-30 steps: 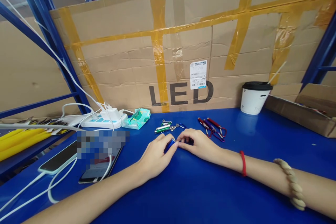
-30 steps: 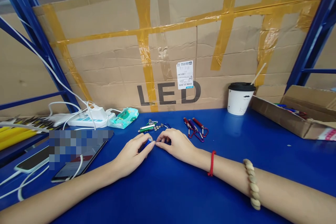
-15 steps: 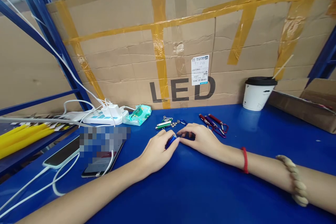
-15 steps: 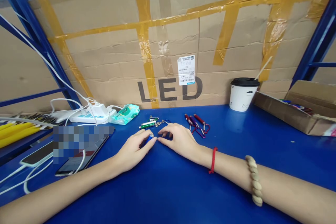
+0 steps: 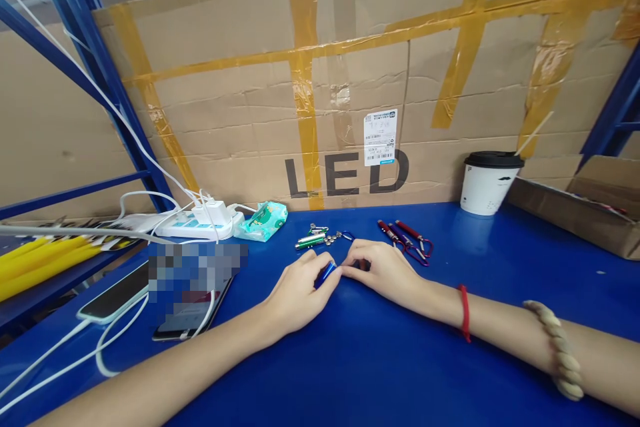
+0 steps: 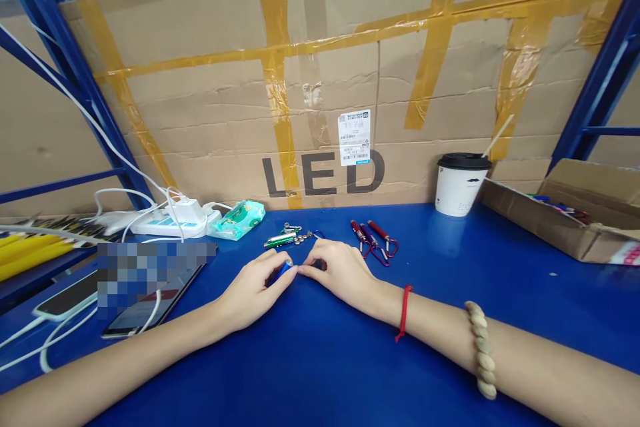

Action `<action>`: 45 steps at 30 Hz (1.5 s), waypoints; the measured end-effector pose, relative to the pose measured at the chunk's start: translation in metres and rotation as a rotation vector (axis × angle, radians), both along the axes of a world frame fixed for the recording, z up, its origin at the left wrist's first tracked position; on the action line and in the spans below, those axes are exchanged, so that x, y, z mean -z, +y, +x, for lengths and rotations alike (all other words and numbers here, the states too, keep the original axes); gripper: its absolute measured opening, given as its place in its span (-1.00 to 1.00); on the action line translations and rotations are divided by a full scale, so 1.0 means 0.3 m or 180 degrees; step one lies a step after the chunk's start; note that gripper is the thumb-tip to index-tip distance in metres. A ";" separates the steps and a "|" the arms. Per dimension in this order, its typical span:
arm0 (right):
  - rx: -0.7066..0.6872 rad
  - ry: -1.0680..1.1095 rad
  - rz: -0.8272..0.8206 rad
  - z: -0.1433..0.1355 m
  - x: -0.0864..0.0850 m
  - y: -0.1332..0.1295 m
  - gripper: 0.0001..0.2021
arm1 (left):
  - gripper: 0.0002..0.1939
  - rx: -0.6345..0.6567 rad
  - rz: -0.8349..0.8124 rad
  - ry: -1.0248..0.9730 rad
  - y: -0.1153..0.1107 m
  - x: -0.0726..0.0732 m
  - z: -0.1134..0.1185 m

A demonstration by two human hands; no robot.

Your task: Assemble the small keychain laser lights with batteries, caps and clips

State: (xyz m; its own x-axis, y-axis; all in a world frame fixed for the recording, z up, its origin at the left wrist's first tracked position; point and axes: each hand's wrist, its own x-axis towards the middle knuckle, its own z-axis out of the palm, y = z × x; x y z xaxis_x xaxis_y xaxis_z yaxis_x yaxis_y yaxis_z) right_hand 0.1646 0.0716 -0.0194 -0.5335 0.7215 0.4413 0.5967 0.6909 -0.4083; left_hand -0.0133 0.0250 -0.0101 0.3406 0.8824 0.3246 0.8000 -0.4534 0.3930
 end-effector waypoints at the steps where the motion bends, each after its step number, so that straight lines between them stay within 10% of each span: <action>1: 0.0013 -0.0017 0.0010 -0.001 0.000 0.000 -0.82 | -0.74 0.0006 0.0001 0.0001 0.000 0.000 -0.001; 45: -0.0730 0.1071 0.0776 0.000 0.007 -0.009 -0.82 | -0.76 0.0110 0.0144 -0.0224 0.024 0.013 -0.013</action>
